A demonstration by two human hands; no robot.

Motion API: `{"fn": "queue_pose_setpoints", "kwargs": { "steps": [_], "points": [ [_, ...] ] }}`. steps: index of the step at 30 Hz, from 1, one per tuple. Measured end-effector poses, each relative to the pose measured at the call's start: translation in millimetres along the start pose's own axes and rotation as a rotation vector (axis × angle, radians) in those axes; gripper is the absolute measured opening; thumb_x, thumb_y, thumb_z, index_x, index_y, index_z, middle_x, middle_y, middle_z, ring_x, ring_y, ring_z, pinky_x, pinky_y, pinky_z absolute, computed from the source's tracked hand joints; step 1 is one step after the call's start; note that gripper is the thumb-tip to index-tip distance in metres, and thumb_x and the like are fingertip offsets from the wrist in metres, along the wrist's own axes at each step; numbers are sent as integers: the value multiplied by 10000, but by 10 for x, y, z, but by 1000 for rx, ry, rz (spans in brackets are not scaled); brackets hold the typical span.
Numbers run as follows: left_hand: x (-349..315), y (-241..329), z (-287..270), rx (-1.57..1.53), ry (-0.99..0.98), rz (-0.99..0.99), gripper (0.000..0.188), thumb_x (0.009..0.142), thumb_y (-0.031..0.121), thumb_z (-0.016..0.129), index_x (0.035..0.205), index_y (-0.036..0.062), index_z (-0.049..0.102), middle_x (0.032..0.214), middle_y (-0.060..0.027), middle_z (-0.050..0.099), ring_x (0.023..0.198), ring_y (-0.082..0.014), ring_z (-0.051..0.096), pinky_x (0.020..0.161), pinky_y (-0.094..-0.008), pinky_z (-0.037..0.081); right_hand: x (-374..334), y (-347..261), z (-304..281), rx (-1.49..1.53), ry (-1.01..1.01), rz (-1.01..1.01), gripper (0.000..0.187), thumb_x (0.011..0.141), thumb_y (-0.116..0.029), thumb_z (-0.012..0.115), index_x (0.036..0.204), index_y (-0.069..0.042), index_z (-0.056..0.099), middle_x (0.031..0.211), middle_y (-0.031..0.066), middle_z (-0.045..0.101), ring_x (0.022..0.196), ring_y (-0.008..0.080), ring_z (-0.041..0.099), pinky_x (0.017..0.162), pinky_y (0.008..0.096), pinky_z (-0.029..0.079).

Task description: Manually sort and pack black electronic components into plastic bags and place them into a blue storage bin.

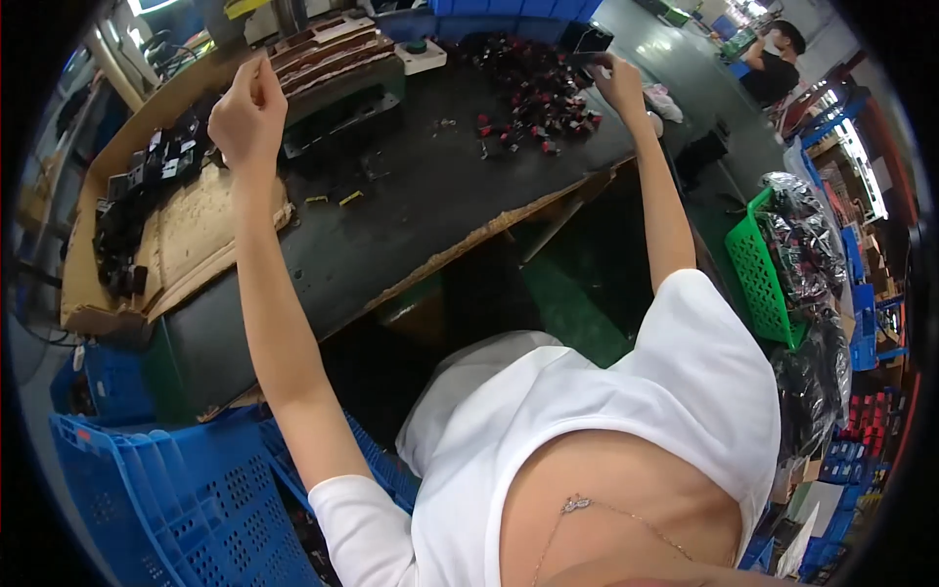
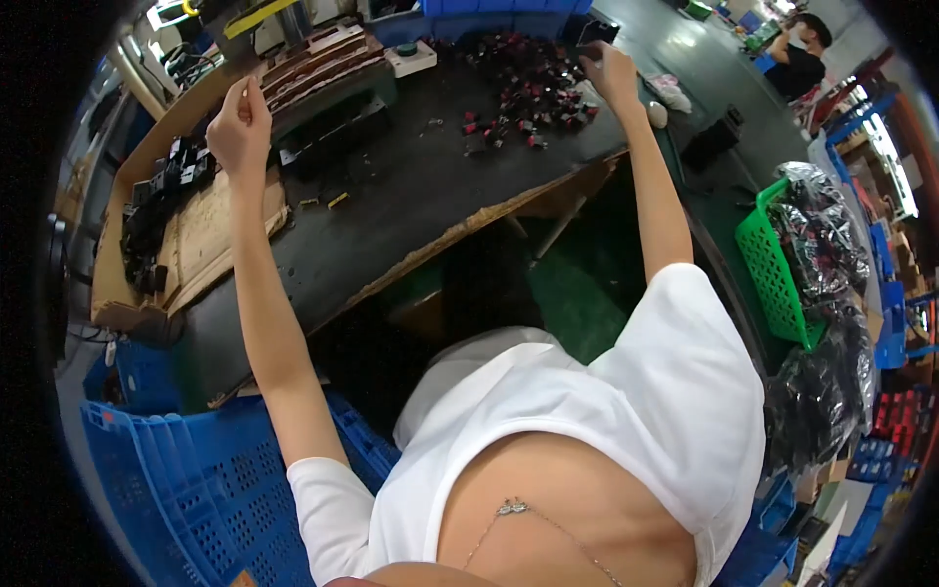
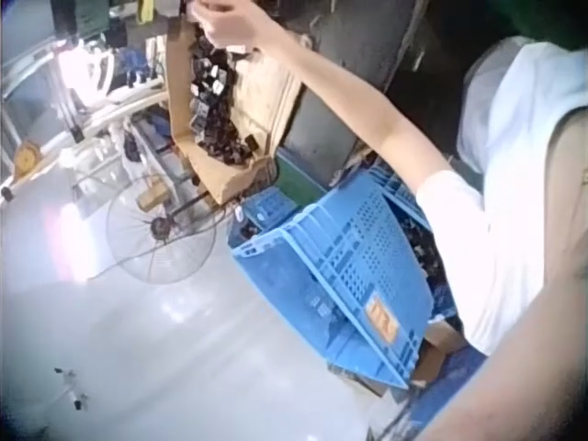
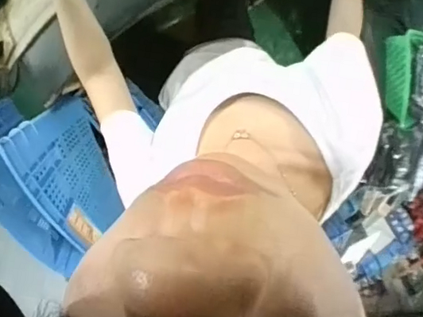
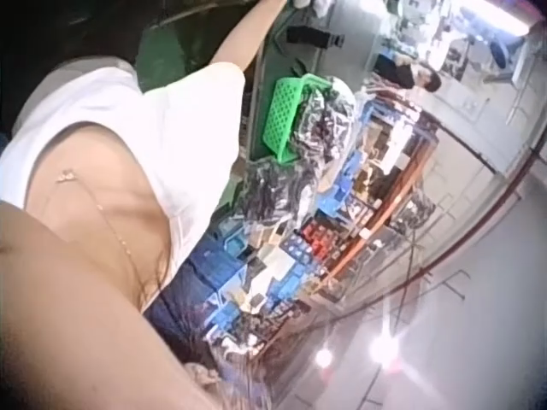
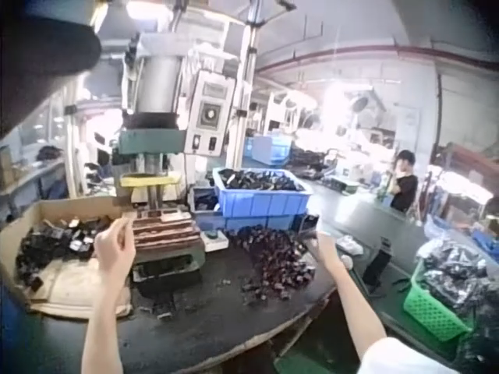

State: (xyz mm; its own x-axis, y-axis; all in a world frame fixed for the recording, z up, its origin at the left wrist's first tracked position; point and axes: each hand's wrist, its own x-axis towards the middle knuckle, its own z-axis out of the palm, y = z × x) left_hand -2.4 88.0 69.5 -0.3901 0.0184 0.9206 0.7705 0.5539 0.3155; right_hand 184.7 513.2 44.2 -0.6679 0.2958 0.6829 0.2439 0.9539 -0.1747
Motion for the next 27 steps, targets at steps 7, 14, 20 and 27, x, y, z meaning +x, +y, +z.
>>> {"fn": "queue_pose_setpoints", "kwargs": {
  "steps": [7, 14, 20, 27],
  "points": [
    [-21, 63, -14, 24, -46, 29, 94, 798, 202, 584, 845, 139, 636, 557, -64, 566, 523, -253, 573, 485, -307, 441, 142, 878, 387, -167, -328, 314, 408, 796, -419, 545, 937, -52, 654, 914, 167, 635, 891, 306, 601, 793, 365, 450],
    [-79, 13, 44, 41, -88, 60, 109, 797, 201, 566, 859, 143, 634, 606, -82, 603, 570, -269, 598, 519, -338, 465, 347, 717, 607, -396, -419, 343, 544, 700, -507, 592, 887, 0, 641, 931, 209, 619, 915, 323, 589, 779, 386, 466],
    [-81, 26, 102, 47, -118, 58, 102, 793, 197, 566, 849, 141, 630, 625, -80, 613, 570, -268, 601, 523, -342, 471, 299, 926, 665, -311, -275, 328, 290, 683, -172, 619, 952, -66, 644, 950, 164, 624, 907, 302, 595, 809, 379, 467],
    [-109, 48, 100, 56, -114, 198, 85, 803, 183, 555, 830, 129, 615, 603, -71, 603, 558, -263, 594, 498, -346, 455, -259, -471, 5, 423, -86, 7, 246, 779, -146, 637, 979, -6, 605, 795, 79, 650, 713, 122, 605, 645, 257, 466]
  ]
}}
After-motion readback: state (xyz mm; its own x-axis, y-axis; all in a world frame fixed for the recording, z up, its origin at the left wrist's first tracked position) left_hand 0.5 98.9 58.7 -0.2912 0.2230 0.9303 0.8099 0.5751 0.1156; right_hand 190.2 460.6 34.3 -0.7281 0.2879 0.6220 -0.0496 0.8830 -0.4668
